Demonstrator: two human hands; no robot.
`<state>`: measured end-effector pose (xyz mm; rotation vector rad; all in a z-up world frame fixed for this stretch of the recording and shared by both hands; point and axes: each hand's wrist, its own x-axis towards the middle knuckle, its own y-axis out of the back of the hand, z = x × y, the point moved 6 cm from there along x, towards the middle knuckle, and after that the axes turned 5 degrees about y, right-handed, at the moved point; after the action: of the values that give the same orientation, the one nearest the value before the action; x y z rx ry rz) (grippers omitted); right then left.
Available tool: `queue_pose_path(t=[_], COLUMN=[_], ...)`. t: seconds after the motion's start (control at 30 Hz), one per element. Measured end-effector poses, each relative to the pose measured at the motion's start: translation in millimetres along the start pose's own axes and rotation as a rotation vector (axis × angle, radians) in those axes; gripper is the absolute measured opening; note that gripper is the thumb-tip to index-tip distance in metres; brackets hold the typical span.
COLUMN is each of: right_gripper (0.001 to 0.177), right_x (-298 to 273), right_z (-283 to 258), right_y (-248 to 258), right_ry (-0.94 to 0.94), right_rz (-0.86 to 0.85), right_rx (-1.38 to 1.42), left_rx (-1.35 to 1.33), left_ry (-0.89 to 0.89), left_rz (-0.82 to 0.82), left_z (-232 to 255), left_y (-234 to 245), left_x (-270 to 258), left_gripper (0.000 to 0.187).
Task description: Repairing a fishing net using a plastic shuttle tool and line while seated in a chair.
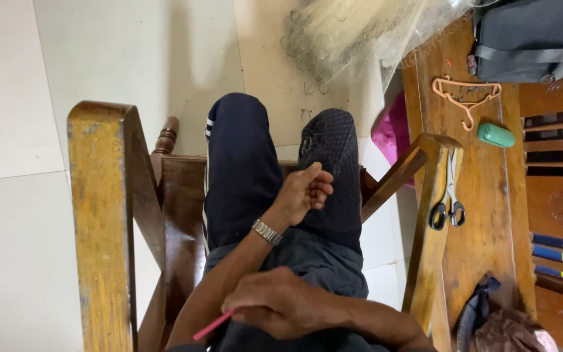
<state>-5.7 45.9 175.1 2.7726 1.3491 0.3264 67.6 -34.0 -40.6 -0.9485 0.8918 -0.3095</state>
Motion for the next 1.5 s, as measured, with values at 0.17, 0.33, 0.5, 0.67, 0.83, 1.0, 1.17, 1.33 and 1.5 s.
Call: queue_pose_path(t=[0.17, 0.33, 0.5, 0.67, 0.83, 1.0, 1.17, 1.33, 1.5], right_gripper=[0.011, 0.013, 0.014, 0.012, 0.013, 0.013, 0.014, 0.013, 0.011], right_x=[-19.1, -23.6, -25.6, -31.8, -33.0, -33.0, -31.6, -33.5, -33.5], right_z=[-6.8, -6.5, -6.6, -6.5, -9.1, -7.8, -6.5, -3.7, -4.4], right_y=[5.5, 5.9, 4.5, 6.4, 8.7, 6.4, 4.9, 3.1, 1.7], right_ry=[-0.028, -0.008, 0.003, 0.018, 0.040, 0.025, 0.021, 0.044, 0.029], right_rz=[-0.039, -0.065, -0.078, -0.045, -0.055, -0.073, -0.074, -0.044, -0.042], right_rx=[0.057, 0.064, 0.074, 0.141, 0.123, 0.109, 0.109, 0.099, 0.102], left_rx=[0.169, 0.284, 0.270, 0.186, 0.192, 0.302, 0.282, 0.280, 0.169], left_ry=[0.125, 0.063, -0.024, -0.049, 0.002, 0.085, 0.016, -0.064, -0.147], left_rz=[-0.043, -0.001, -0.018, -0.052, -0.077, -0.003, -0.112, 0.069, 0.199], left_z=[5.4, 18.2, 31.7, 29.5, 18.0, 16.9, 26.4, 38.0, 29.9], left_y=[-27.8, -37.9, -39.6, -33.5, -29.6, -35.2, -43.7, -35.5, -14.8], left_x=[5.0, 6.1, -4.8, -3.1, 2.7, 3.1, 0.2, -12.3, -13.6], left_gripper=[0.055, 0.039, 0.024, 0.015, 0.021, 0.045, 0.019, 0.016, 0.012])
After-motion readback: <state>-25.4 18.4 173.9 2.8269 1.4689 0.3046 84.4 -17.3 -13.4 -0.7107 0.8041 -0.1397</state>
